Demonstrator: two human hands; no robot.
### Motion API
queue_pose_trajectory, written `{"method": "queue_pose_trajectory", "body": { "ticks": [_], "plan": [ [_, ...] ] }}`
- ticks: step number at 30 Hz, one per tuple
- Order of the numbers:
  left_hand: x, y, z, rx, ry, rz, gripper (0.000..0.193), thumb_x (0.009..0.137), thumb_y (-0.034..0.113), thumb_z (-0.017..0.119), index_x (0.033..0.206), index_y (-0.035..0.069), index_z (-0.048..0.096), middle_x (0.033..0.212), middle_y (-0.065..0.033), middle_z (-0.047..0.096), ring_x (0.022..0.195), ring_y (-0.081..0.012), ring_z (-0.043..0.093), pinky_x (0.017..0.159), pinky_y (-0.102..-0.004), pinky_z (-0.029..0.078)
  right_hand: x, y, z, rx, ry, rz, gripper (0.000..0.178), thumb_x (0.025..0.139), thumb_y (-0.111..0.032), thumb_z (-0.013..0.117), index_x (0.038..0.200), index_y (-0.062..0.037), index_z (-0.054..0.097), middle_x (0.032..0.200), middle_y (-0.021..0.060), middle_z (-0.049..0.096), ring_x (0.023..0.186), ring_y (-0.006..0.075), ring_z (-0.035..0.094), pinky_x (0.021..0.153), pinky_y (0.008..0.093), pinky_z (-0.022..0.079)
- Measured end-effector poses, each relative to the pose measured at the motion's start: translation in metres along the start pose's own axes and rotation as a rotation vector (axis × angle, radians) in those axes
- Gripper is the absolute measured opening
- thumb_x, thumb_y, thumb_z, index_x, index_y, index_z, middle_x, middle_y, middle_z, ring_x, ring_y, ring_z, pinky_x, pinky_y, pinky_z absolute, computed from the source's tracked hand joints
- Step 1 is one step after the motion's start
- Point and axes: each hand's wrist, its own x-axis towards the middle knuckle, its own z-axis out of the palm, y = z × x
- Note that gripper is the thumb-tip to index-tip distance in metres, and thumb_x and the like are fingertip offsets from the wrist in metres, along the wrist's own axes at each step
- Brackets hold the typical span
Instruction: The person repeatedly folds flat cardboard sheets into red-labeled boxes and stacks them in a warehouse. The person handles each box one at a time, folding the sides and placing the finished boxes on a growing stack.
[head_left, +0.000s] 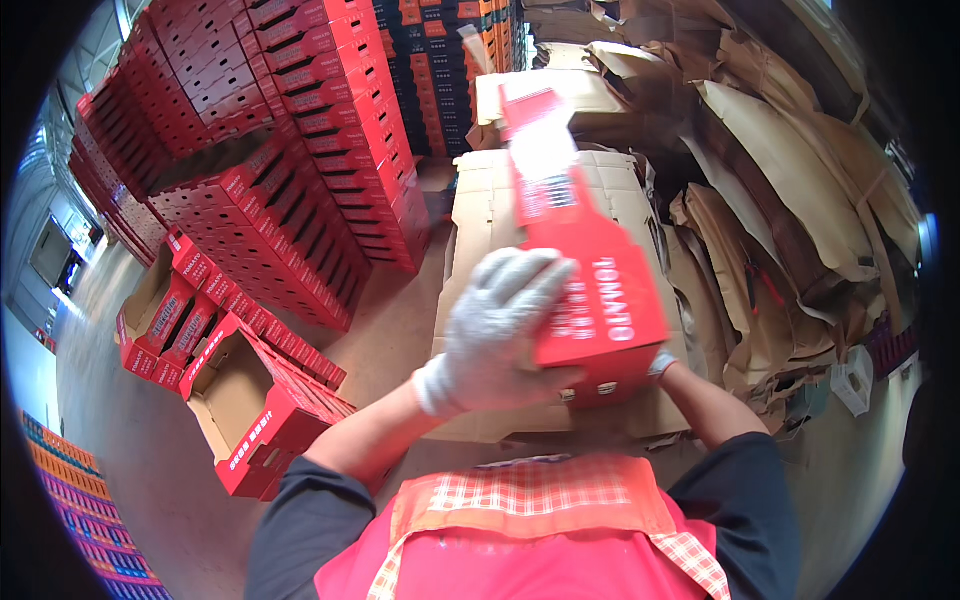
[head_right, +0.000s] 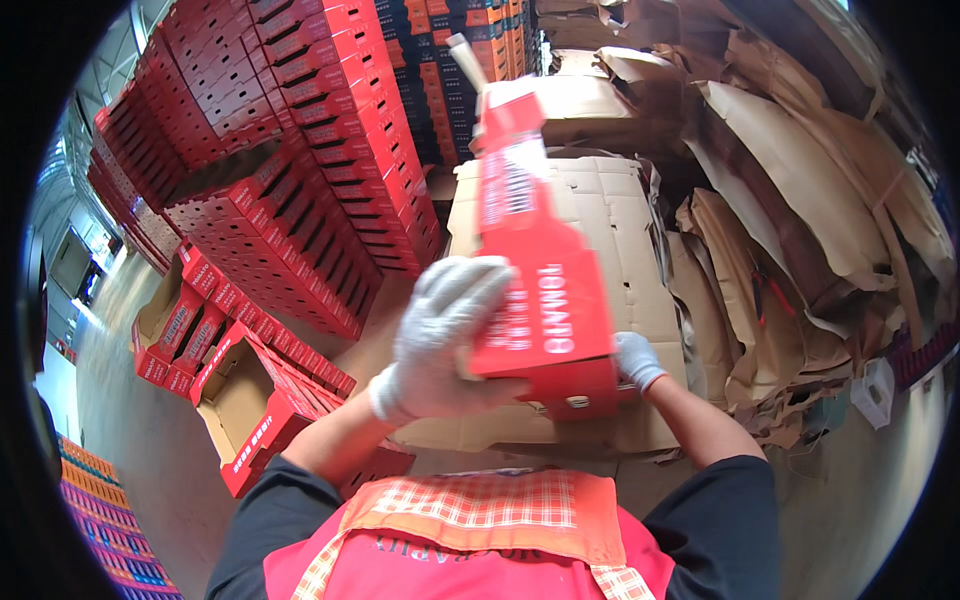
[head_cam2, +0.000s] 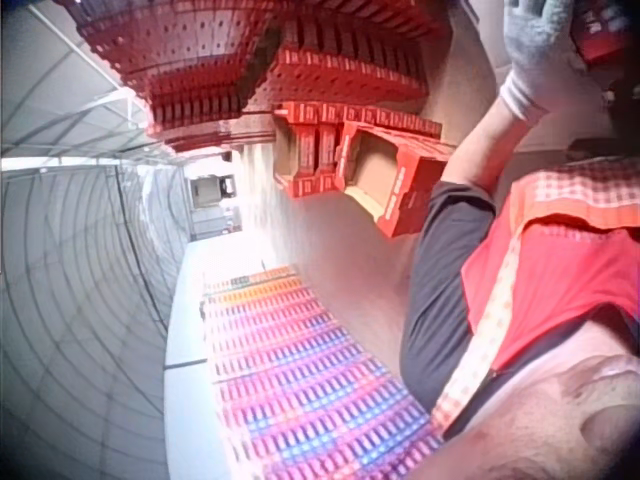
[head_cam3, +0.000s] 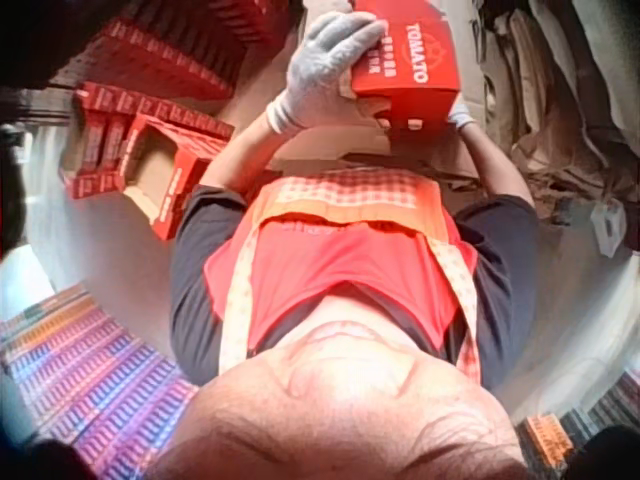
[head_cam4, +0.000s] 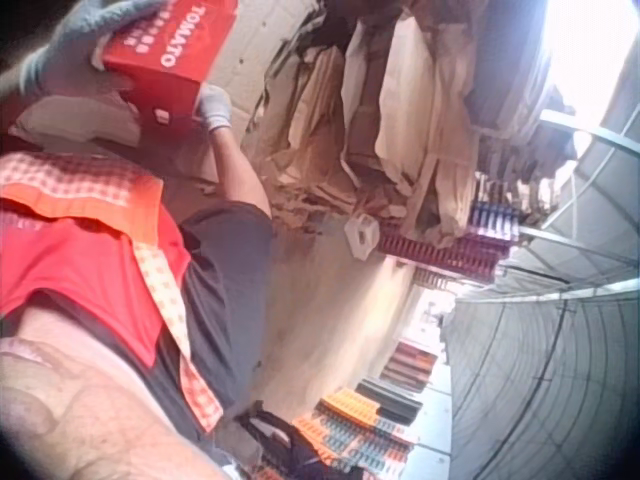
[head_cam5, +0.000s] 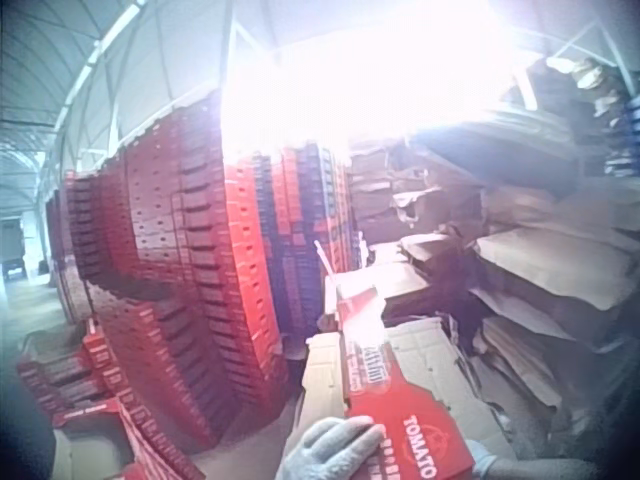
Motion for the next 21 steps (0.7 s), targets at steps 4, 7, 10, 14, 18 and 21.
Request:
{"method": "queue_pose_trajectory", "body": {
  "ticks": [4,7,10,14,18,21],
  "plan": [
    [0.048,0.021,0.056,-0.055,0.153,0.064,0.094,0.060,0.044,0.086,0.135,-0.002,0.053,0.118,-0.0179,0.060,0.107,-0.0396,0.058,0.097,-0.0473,0.046,0.019,-0.028,-0.099,0.845,0.276,-0.164,0.032,0.101,-0.019,0.052,0.130,-0.0048,0.055,0.106,0.0055,0.069,0.088,0.0186,0.066,0.077,0.0311,0.053],
    [0.053,0.028,0.077,-0.123,0.279,0.005,0.100,0.061,0.046,0.086,0.138,-0.005,0.047,0.113,-0.0174,0.062,0.103,-0.0401,0.060,0.094,-0.0478,0.047,0.005,-0.092,-0.166,0.770,0.587,-0.437,0.023,0.100,-0.013,0.058,0.121,-0.0027,0.056,0.088,0.0008,0.064,0.076,0.0105,0.059,0.071,0.0265,0.051],
    [0.050,0.025,0.089,-0.146,0.361,0.009,0.117,0.064,0.051,0.085,0.149,-0.006,0.029,0.110,-0.0178,0.063,0.101,-0.0404,0.061,0.091,-0.0482,0.049,-0.030,-0.160,-0.159,0.219,0.409,-0.539,0.033,0.096,-0.012,0.062,0.126,-0.0020,0.054,0.087,0.0020,0.065,0.079,0.0097,0.061,0.076,0.0270,0.052],
    [0.044,0.024,0.103,-0.193,0.534,-0.012,0.134,0.061,0.051,0.087,0.156,0.000,0.008,0.144,-0.0282,0.039,0.118,-0.0454,0.053,0.096,-0.0511,0.045,-0.045,-0.205,-0.158,-0.157,0.211,-0.328,0.057,0.078,-0.035,0.080,0.120,-0.0045,0.058,0.084,0.0124,0.063,0.078,0.0231,0.065,0.076,0.0345,0.053],
    [0.037,0.032,0.114,-0.223,0.505,-0.227,0.141,0.061,0.059,0.084,0.157,0.004,-0.004,0.159,-0.0304,0.012,0.134,-0.0481,0.038,0.108,-0.0545,0.033,-0.026,-0.214,-0.169,0.052,-0.124,-0.131,0.035,0.078,-0.030,0.074,0.095,-0.0053,0.057,0.079,0.0120,0.062,0.072,0.0238,0.062,0.069,0.0360,0.051],
    [0.033,0.038,0.116,-0.631,0.309,-0.391,0.130,0.065,0.049,0.085,0.155,0.003,0.003,0.150,-0.0238,0.025,0.135,-0.0399,0.037,0.113,-0.0460,0.031,-0.009,-0.222,-0.161,-0.027,-0.163,-0.168,0.022,0.078,-0.021,0.068,0.086,-0.0048,0.054,0.074,0.0137,0.060,0.070,0.0283,0.061,0.067,0.0374,0.049]
  ]
}}
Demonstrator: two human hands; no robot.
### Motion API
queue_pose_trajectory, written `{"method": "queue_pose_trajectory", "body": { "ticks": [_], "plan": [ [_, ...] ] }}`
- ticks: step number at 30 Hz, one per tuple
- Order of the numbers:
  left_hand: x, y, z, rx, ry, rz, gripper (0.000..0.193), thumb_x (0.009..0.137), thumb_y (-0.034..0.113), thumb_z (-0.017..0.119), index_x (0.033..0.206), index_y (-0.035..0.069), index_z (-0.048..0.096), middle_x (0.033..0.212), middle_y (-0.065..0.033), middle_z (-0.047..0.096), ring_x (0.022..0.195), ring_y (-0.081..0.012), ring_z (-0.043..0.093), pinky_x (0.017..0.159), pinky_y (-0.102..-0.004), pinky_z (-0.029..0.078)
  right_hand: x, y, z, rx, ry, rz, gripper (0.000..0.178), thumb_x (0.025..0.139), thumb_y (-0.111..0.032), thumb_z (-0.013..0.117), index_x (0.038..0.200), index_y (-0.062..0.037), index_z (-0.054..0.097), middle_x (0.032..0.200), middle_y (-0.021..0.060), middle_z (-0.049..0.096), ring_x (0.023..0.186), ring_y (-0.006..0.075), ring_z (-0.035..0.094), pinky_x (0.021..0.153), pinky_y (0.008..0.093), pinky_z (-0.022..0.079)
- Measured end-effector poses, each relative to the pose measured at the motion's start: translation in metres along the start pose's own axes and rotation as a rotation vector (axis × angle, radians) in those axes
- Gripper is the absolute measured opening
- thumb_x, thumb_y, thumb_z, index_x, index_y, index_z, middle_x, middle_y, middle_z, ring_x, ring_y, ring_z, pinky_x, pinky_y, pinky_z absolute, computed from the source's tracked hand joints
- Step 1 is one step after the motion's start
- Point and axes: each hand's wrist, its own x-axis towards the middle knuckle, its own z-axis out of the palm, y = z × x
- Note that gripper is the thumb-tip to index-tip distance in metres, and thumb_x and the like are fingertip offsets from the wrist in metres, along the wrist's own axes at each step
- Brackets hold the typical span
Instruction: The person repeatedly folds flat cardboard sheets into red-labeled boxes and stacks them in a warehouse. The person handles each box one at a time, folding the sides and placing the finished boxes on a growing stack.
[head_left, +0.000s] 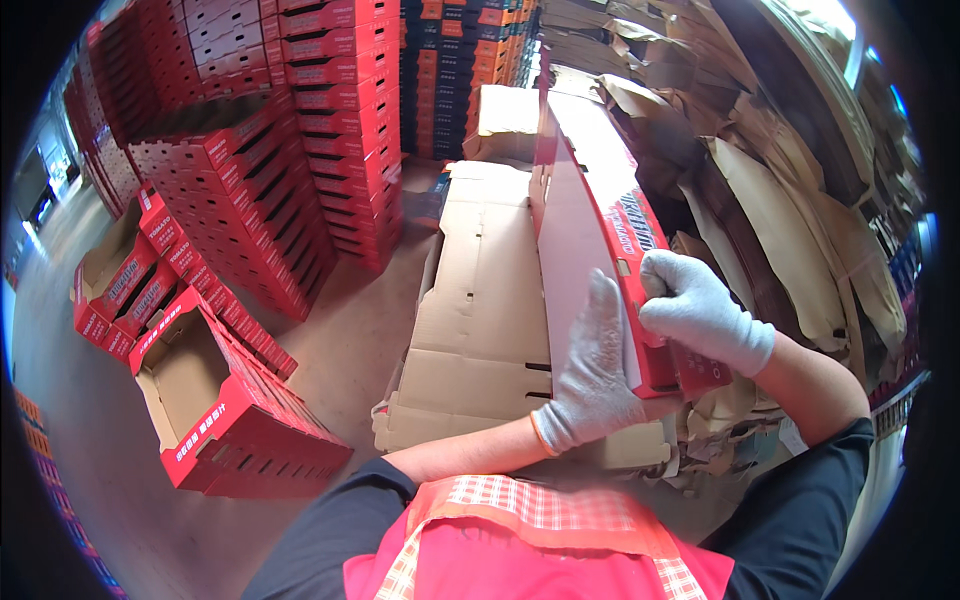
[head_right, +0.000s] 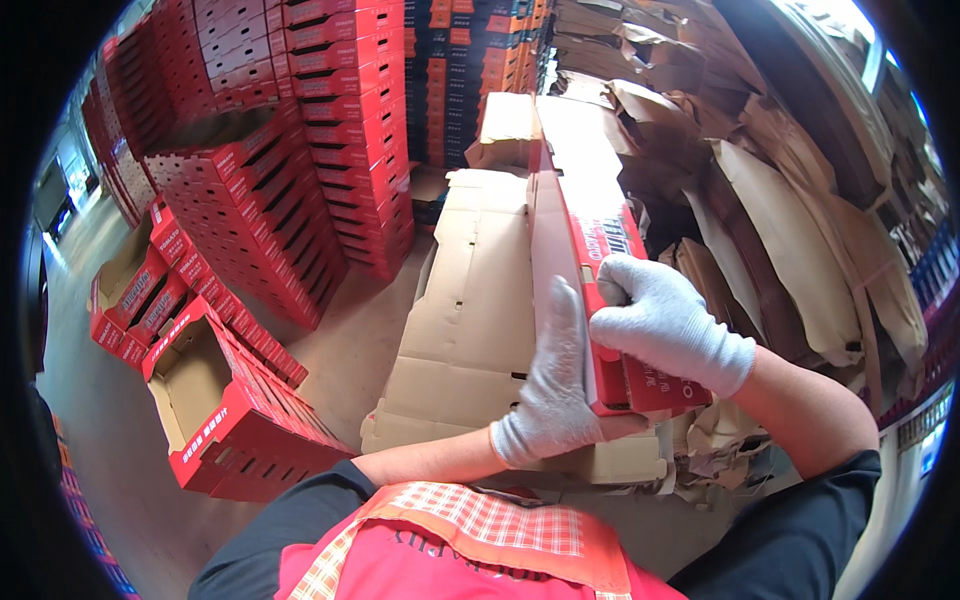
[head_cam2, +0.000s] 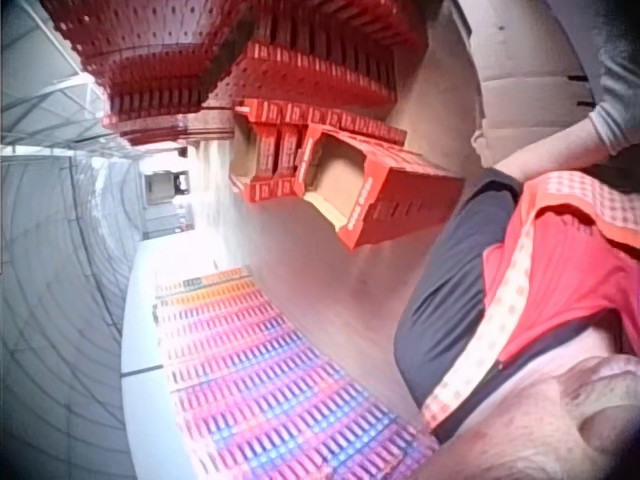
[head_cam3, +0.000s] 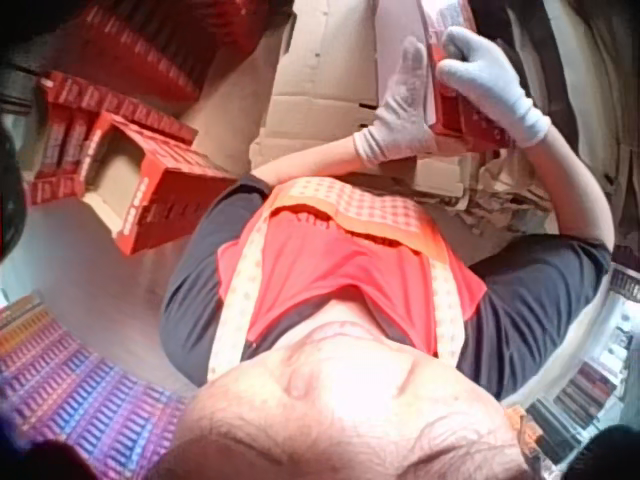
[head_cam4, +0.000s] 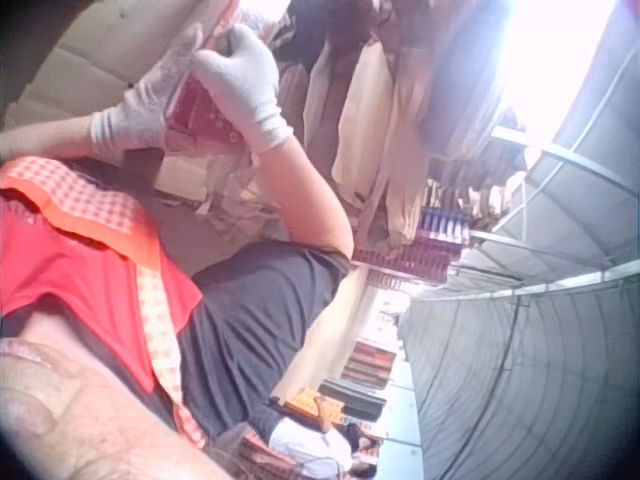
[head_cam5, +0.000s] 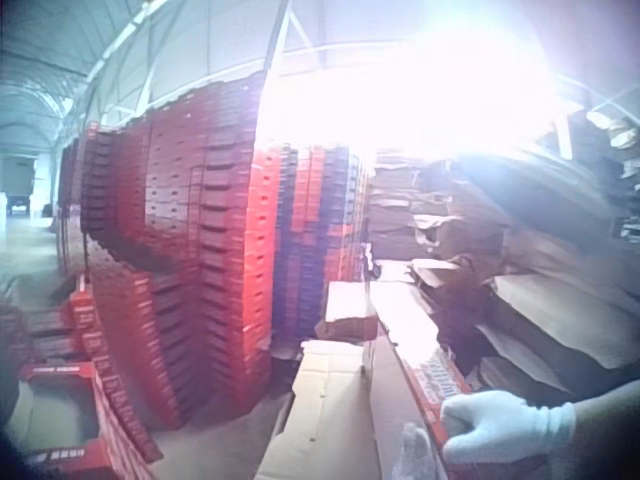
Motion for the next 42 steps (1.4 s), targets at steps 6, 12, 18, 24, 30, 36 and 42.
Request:
{"method": "queue_pose_trajectory", "body": {
  "ticks": [6,12,18,24,30,36,42],
  "plan": [
    [-0.005,0.004,-0.007,0.020,-0.110,-0.159,0.107,0.067,0.034,0.088,0.145,0.001,0.023,0.135,-0.0180,0.039,0.129,-0.0326,0.042,0.110,-0.0422,0.034,0.033,-0.021,0.035,-0.312,0.086,-0.489,0.017,0.080,-0.009,0.062,0.095,-0.0023,0.059,0.075,0.0113,0.062,0.066,0.0310,0.062,0.066,0.0367,0.052],
    [-0.004,0.008,-0.019,0.007,0.049,-0.114,0.117,0.067,0.043,0.088,0.147,-0.002,0.015,0.139,-0.0196,0.037,0.129,-0.0343,0.042,0.112,-0.0424,0.032,0.039,-0.019,0.029,0.114,0.240,-0.451,0.021,0.084,-0.003,0.062,0.104,-0.0032,0.057,0.084,0.0011,0.060,0.068,0.0101,0.056,0.064,0.0269,0.049],
    [0.008,0.011,-0.017,0.058,-0.018,-0.114,0.114,0.070,0.040,0.087,0.149,0.001,0.014,0.141,-0.0179,0.036,0.133,-0.0310,0.039,0.114,-0.0409,0.032,0.002,-0.001,0.009,-0.008,0.402,-0.112,0.023,0.085,-0.015,0.069,0.095,-0.0044,0.051,0.080,0.0029,0.055,0.075,0.0108,0.053,0.072,0.0287,0.047],
    [0.006,0.002,0.001,-0.026,-0.128,-0.187,0.110,0.074,0.038,0.086,0.150,0.005,0.013,0.143,-0.0161,0.034,0.136,-0.0276,0.035,0.115,-0.0395,0.031,0.000,0.010,-0.006,0.235,0.058,0.075,0.024,0.078,-0.015,0.070,0.087,-0.0054,0.049,0.077,0.0026,0.051,0.073,0.0116,0.049,0.066,0.0299,0.044],
    [-0.004,-0.020,0.003,-0.036,-0.124,-0.172,0.102,0.065,0.036,0.088,0.143,0.003,0.030,0.136,-0.0220,0.040,0.131,-0.0389,0.039,0.109,-0.0460,0.035,0.042,-0.010,0.034,-0.361,0.073,-0.560,0.017,0.076,-0.001,0.061,0.089,-0.0044,0.051,0.079,0.0047,0.050,0.076,0.0153,0.055,0.069,0.0328,0.045],
    [-0.020,-0.011,-0.030,0.141,0.069,-0.090,0.107,0.071,0.034,0.086,0.149,0.001,0.021,0.150,-0.0251,0.029,0.139,-0.0379,0.033,0.113,-0.0395,0.031,0.094,-0.030,0.021,0.208,0.337,-0.521,0.020,0.095,-0.009,0.059,0.114,-0.0046,0.060,0.102,0.0059,0.065,0.092,0.0132,0.061,0.081,0.0289,0.050],
    [-0.028,0.003,-0.045,-0.165,0.000,-0.220,0.106,0.073,0.031,0.082,0.150,0.003,0.015,0.145,-0.0197,0.033,0.136,-0.0341,0.036,0.113,-0.0408,0.031,0.155,0.009,0.005,0.624,0.059,0.150,0.035,0.087,-0.026,0.071,0.103,0.0042,0.065,0.090,0.0085,0.068,0.074,0.0157,0.065,0.071,0.0308,0.053]
  ]
}}
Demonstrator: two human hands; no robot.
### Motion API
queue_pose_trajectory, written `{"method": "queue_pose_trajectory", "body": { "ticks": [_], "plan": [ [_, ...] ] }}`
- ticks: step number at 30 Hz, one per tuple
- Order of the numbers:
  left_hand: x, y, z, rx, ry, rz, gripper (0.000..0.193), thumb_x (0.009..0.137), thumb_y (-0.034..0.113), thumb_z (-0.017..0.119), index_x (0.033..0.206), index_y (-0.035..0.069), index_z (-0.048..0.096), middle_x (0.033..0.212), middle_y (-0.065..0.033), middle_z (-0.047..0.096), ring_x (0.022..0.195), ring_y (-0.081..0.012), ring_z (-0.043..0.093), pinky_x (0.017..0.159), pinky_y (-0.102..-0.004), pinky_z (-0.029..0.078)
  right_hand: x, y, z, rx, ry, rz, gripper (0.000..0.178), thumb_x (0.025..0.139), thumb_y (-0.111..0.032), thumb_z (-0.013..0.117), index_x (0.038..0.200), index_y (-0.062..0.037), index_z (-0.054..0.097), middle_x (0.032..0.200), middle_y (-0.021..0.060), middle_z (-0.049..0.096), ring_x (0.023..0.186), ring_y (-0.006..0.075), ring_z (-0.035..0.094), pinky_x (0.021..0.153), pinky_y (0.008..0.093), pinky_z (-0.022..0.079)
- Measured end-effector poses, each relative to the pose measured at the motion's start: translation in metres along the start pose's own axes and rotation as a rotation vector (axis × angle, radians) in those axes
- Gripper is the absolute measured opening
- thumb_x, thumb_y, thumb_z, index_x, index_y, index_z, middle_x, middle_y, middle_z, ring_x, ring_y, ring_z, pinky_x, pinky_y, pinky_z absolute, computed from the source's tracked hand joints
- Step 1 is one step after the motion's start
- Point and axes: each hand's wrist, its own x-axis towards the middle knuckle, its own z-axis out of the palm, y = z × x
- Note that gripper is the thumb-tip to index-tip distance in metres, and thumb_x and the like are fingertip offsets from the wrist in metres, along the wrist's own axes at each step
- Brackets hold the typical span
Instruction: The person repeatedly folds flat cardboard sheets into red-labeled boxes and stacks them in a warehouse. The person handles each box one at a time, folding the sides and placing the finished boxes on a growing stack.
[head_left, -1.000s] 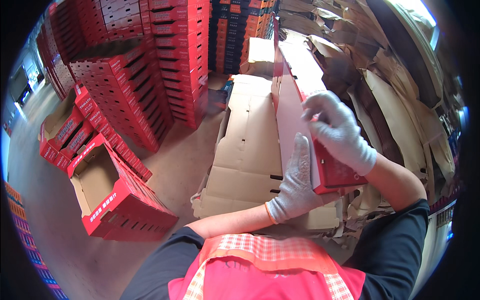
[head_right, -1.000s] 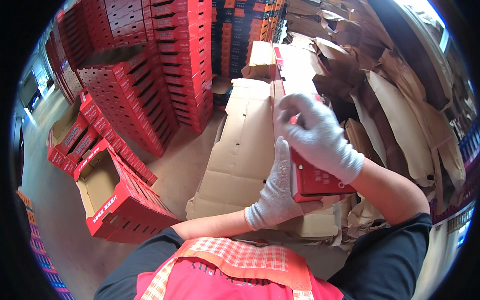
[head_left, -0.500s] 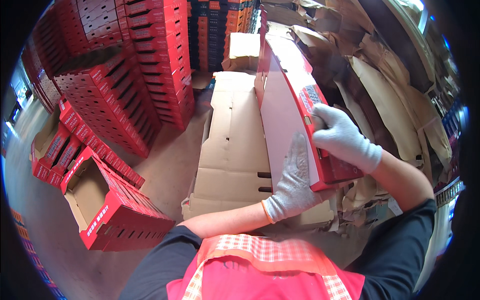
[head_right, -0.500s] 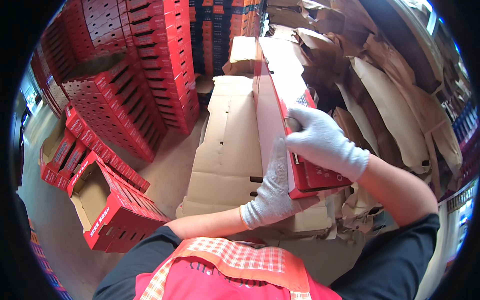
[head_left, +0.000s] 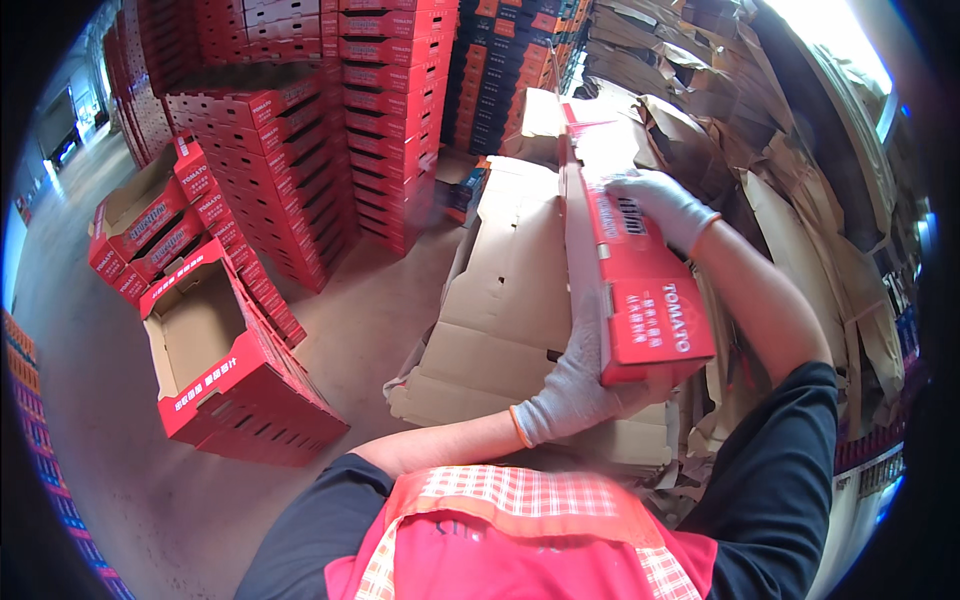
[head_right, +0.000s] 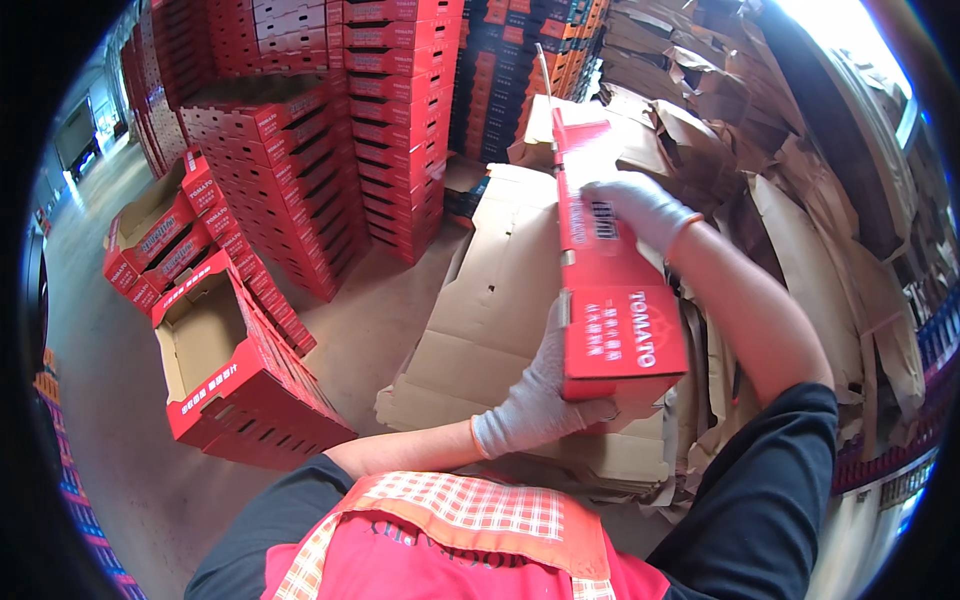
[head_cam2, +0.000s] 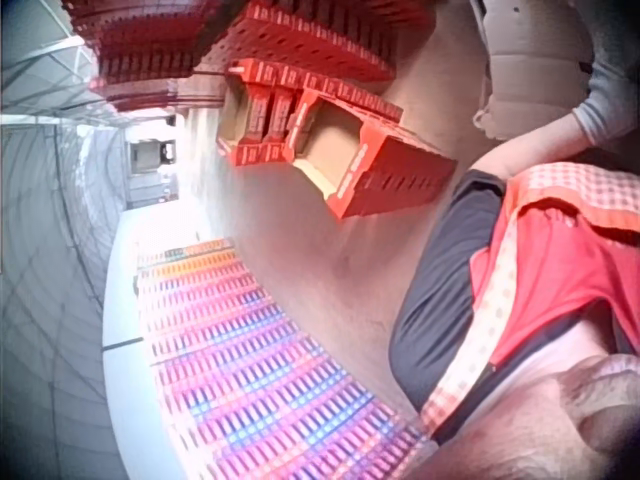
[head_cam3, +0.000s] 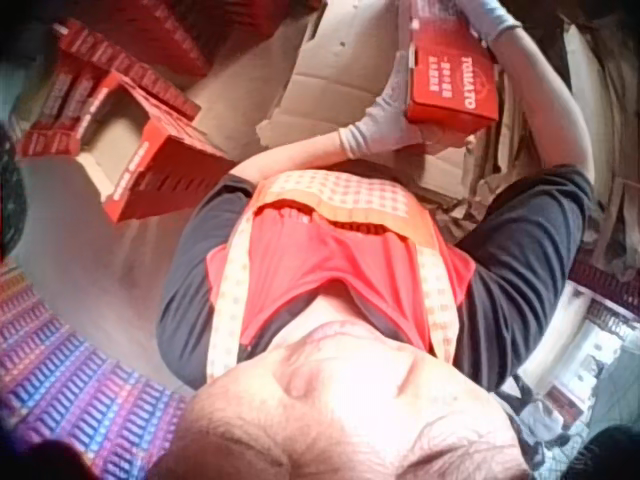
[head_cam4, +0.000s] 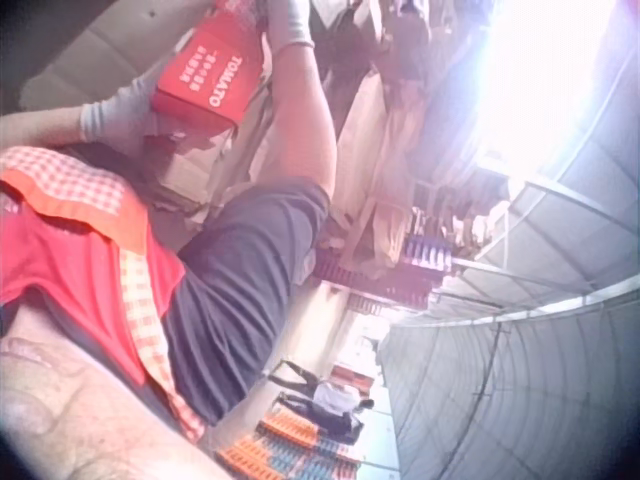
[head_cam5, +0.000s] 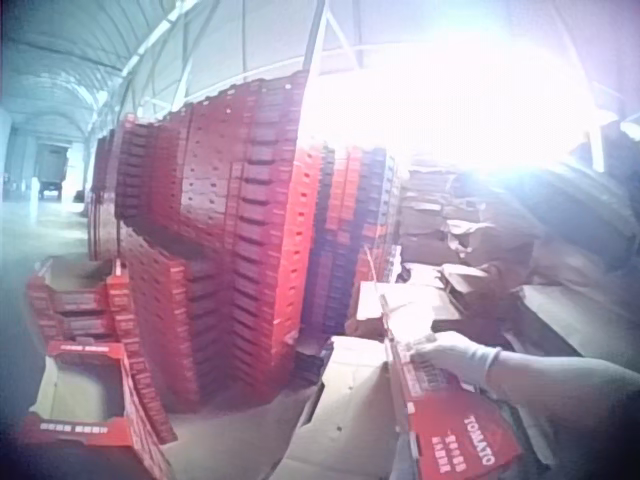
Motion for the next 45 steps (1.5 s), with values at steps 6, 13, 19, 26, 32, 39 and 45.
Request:
{"method": "queue_pose_trajectory", "body": {
  "ticks": [6,13,19,26,32,39,45],
  "plan": [
    [-0.028,0.029,-0.026,0.019,-0.740,-0.467,0.073,0.083,0.022,0.074,0.144,0.000,0.041,0.135,-0.0218,0.056,0.125,-0.0337,0.054,0.107,-0.0394,0.041,-0.001,0.075,0.004,-1.230,-0.241,-0.856,0.027,0.080,-0.030,0.072,0.084,-0.0049,0.064,0.078,0.0212,0.062,0.075,0.0424,0.063,0.069,0.0473,0.051],
    [-0.014,0.023,-0.169,1.175,-0.214,0.293,0.054,0.085,0.022,0.070,0.134,0.005,0.057,0.131,-0.0145,0.061,0.125,-0.0325,0.055,0.109,-0.0442,0.039,-0.054,0.235,-0.103,-1.871,-0.040,-0.136,0.017,0.076,-0.008,0.064,0.090,-0.0159,0.072,0.095,0.0062,0.071,0.098,0.0234,0.068,0.071,0.0401,0.056],
    [-0.006,-0.048,-0.203,1.426,-1.106,0.370,0.089,0.070,0.042,0.078,0.147,0.017,0.041,0.155,-0.0080,0.037,0.144,-0.0278,0.033,0.117,-0.0555,0.024,-0.190,0.236,-0.081,-1.421,-0.500,-0.740,0.069,0.061,-0.028,0.081,0.125,-0.0188,0.057,0.126,0.0103,0.058,0.108,0.0311,0.061,0.085,0.0415,0.051],
    [0.045,-0.087,-0.130,1.243,-0.847,0.226,0.037,0.083,0.045,0.069,0.071,0.011,0.067,0.076,-0.0101,0.063,0.078,-0.0301,0.063,0.069,-0.0412,0.051,-0.199,0.209,-0.043,-0.988,0.091,-0.349,0.071,0.067,-0.042,0.087,0.123,-0.0093,0.058,0.092,0.0122,0.068,0.082,0.0295,0.068,0.072,0.0375,0.055],
    [0.044,-0.034,-0.108,1.291,-0.643,0.520,0.050,0.088,0.047,0.065,0.054,0.011,0.055,0.054,-0.0124,0.051,0.052,-0.0316,0.053,0.048,-0.0429,0.042,-0.207,0.172,-0.064,-0.925,0.180,-0.358,0.051,0.070,-0.041,0.084,0.102,-0.0050,0.068,0.088,0.0152,0.068,0.078,0.0311,0.067,0.071,0.0385,0.055],
    [-0.012,0.030,-0.135,0.506,-1.603,-0.642,0.103,0.076,0.057,0.078,0.148,-0.003,0.035,0.143,-0.0262,0.047,0.133,-0.0373,0.046,0.111,-0.0401,0.037,-0.272,0.133,-0.029,-0.621,-1.001,0.208,0.100,0.076,-0.056,0.078,0.148,-0.0008,0.037,0.143,0.0244,0.050,0.134,0.0359,0.046,0.110,0.0378,0.038],
    [0.002,0.042,-0.160,0.965,-1.223,-0.343,0.034,0.091,0.039,0.064,0.114,0.015,0.069,0.095,-0.0159,0.070,0.088,-0.0355,0.067,0.076,-0.0416,0.053,-0.265,0.137,-0.052,-0.792,-0.607,-0.058,0.058,0.082,-0.028,0.065,0.133,-0.0019,0.052,0.116,0.0246,0.064,0.098,0.0406,0.066,0.084,0.0444,0.054]
  ]
}}
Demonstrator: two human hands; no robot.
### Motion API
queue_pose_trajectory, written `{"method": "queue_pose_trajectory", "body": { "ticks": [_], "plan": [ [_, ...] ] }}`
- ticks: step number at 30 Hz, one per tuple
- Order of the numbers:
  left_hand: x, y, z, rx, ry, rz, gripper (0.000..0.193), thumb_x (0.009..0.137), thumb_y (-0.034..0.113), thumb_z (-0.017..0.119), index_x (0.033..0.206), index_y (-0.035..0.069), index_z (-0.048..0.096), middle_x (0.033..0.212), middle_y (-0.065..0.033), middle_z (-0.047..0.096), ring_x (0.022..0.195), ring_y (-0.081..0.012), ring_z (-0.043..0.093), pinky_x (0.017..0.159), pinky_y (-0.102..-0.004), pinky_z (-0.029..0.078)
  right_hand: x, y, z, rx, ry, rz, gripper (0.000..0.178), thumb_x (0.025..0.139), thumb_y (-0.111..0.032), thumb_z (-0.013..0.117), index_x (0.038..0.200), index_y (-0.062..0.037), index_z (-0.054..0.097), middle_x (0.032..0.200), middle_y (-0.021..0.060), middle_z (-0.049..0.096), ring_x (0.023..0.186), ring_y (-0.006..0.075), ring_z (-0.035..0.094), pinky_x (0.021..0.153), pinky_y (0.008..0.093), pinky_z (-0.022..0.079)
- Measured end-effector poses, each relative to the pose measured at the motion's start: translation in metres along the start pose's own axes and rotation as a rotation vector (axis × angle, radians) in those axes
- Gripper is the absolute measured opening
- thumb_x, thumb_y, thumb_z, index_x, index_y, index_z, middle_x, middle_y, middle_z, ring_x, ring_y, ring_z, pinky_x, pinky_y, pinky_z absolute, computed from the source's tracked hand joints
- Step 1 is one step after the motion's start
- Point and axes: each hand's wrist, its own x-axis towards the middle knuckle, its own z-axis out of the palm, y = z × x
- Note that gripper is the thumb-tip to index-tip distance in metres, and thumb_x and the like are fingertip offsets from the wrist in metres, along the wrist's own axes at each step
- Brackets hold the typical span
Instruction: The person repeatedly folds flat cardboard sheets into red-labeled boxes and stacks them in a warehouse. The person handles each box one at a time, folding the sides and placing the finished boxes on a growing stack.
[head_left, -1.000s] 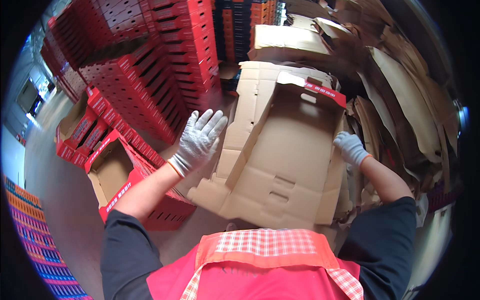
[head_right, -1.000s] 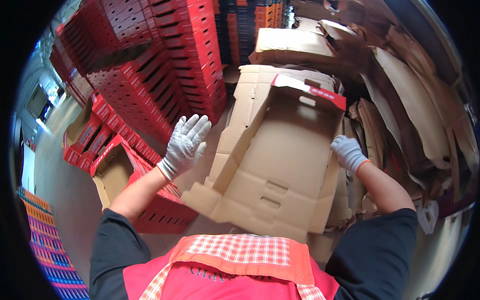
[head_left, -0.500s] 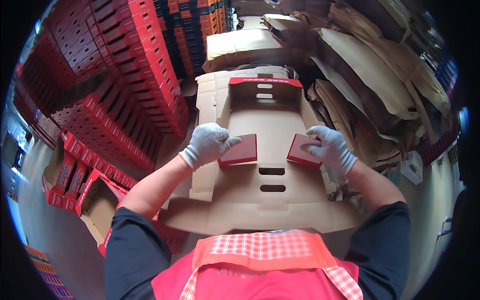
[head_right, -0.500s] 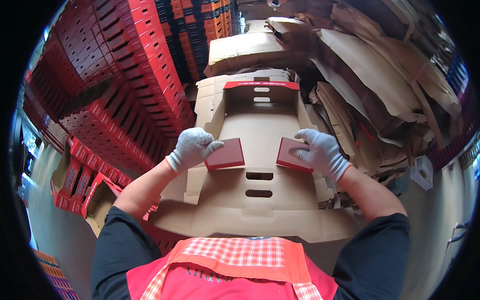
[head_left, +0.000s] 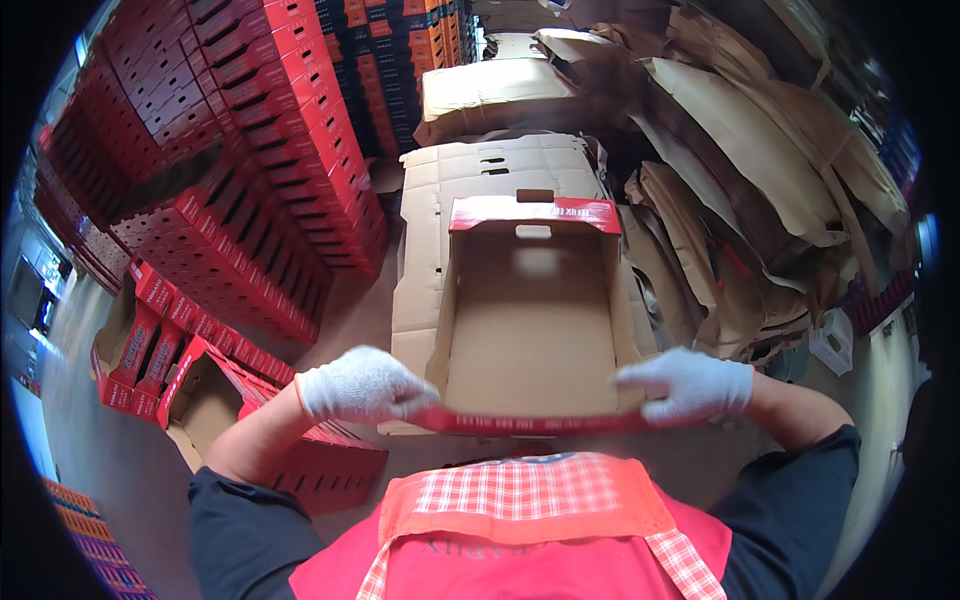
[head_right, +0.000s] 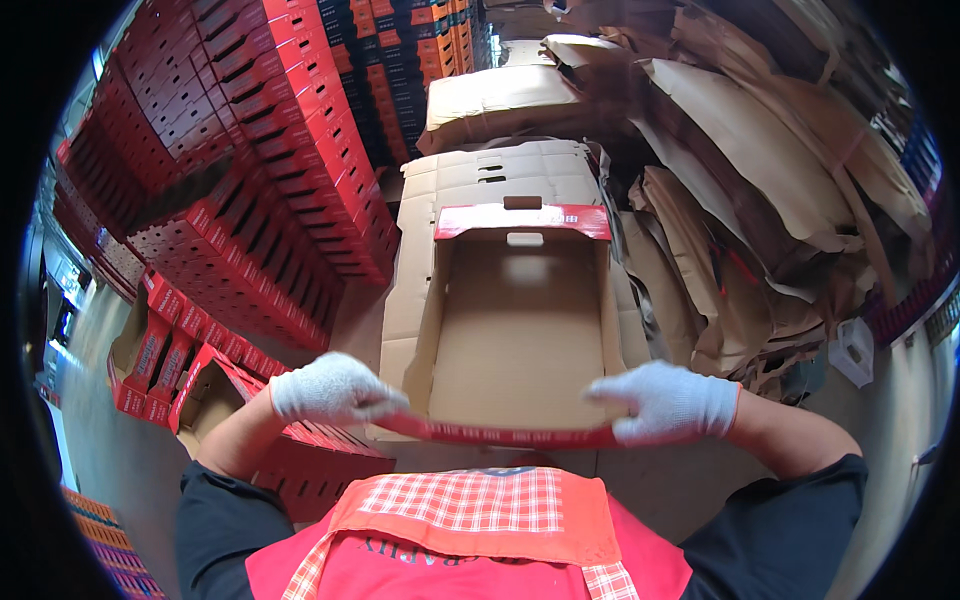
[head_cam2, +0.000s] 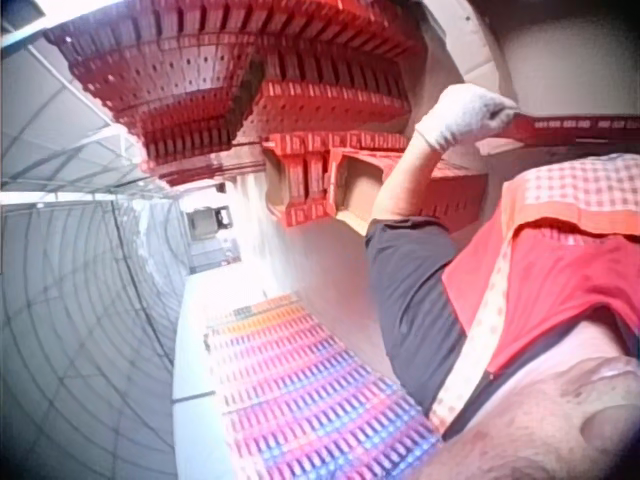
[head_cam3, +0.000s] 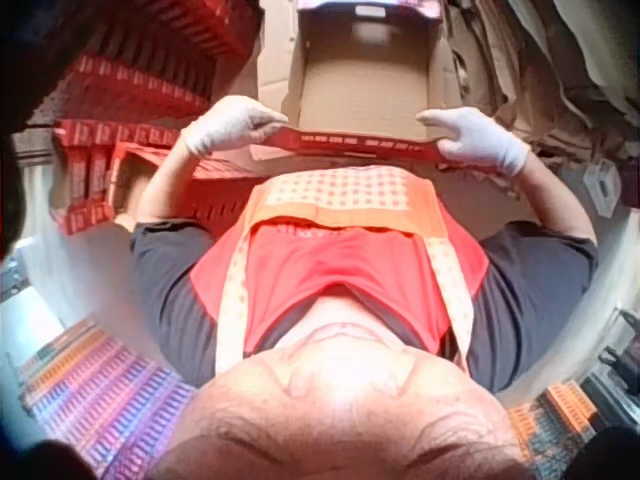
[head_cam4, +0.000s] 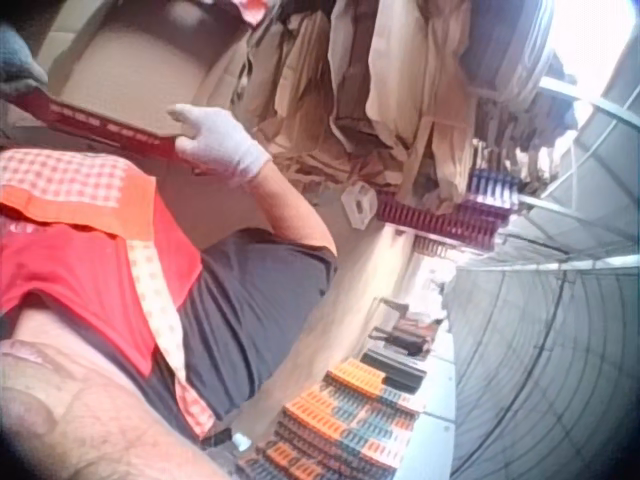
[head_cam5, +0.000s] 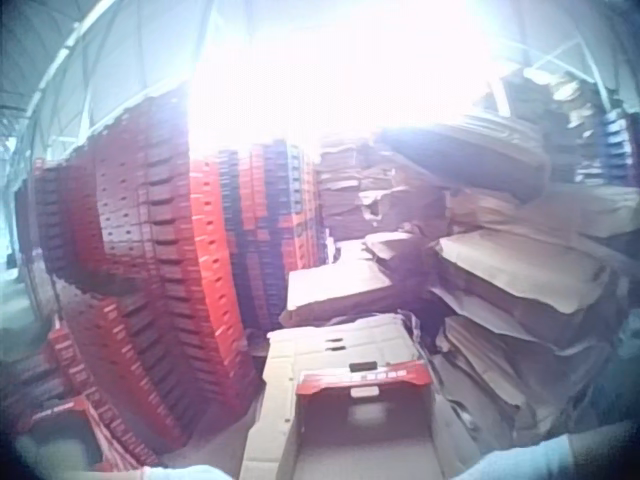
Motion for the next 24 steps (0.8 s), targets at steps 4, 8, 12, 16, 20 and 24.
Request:
{"method": "queue_pose_trajectory", "body": {
  "ticks": [4,8,12,16,20,24],
  "plan": [
    [0.033,-0.014,0.031,0.212,0.702,-0.101,0.022,0.095,0.022,0.059,0.111,0.011,0.068,0.102,-0.0135,0.069,0.096,-0.0319,0.066,0.083,-0.0369,0.051,0.021,0.048,0.015,-0.333,0.627,-0.113,0.056,0.081,-0.024,0.074,0.128,-0.0021,0.055,0.124,0.0232,0.060,0.112,0.0378,0.061,0.095,0.0430,0.050],
    [0.095,-0.035,0.087,-1.043,0.851,-0.377,0.051,0.102,0.018,0.051,0.149,0.003,0.040,0.150,-0.0121,0.046,0.137,-0.0192,0.043,0.116,-0.0326,0.029,0.078,0.113,0.059,0.097,0.919,0.164,0.067,0.088,-0.031,0.070,0.143,-0.0025,0.045,0.142,0.0201,0.051,0.133,0.0340,0.047,0.110,0.0405,0.038],
    [0.119,-0.041,0.109,-1.590,1.084,-0.248,0.064,0.099,0.019,0.057,0.154,0.003,0.029,0.157,-0.0094,0.035,0.142,-0.0178,0.036,0.117,-0.0307,0.027,0.119,0.154,0.083,1.335,0.974,0.208,0.068,0.087,-0.023,0.066,0.147,-0.0024,0.041,0.126,0.0128,0.061,0.118,0.0242,0.058,0.099,0.0355,0.046],
    [0.113,-0.019,0.106,-2.043,1.056,-0.138,0.054,0.089,0.016,0.062,0.140,0.006,0.047,0.138,-0.0111,0.054,0.122,-0.0216,0.055,0.108,-0.0385,0.042,0.091,0.136,0.023,1.490,0.850,0.133,0.063,0.076,-0.010,0.057,0.138,-0.0032,0.050,0.117,0.0094,0.062,0.086,0.0123,0.060,0.082,0.0250,0.051],
    [0.127,0.016,0.122,-2.386,0.913,0.008,0.025,0.088,0.022,0.058,0.110,0.009,0.061,0.117,-0.0119,0.066,0.109,-0.0271,0.063,0.101,-0.0477,0.048,0.046,0.043,-0.080,1.057,0.796,-0.122,0.053,0.073,-0.007,0.058,0.126,-0.0029,0.057,0.084,0.0004,0.057,0.070,0.0055,0.053,0.067,0.0213,0.048],
    [0.171,0.045,0.155,-2.483,0.470,0.135,0.028,0.090,0.030,0.053,0.104,0.009,0.064,0.112,-0.0139,0.068,0.111,-0.0309,0.062,0.102,-0.0519,0.046,0.038,-0.081,-0.129,0.305,0.793,0.040,0.062,0.073,-0.005,0.057,0.134,0.0008,0.050,0.108,0.0057,0.061,0.095,0.0107,0.058,0.086,0.0243,0.048]
  ]
}}
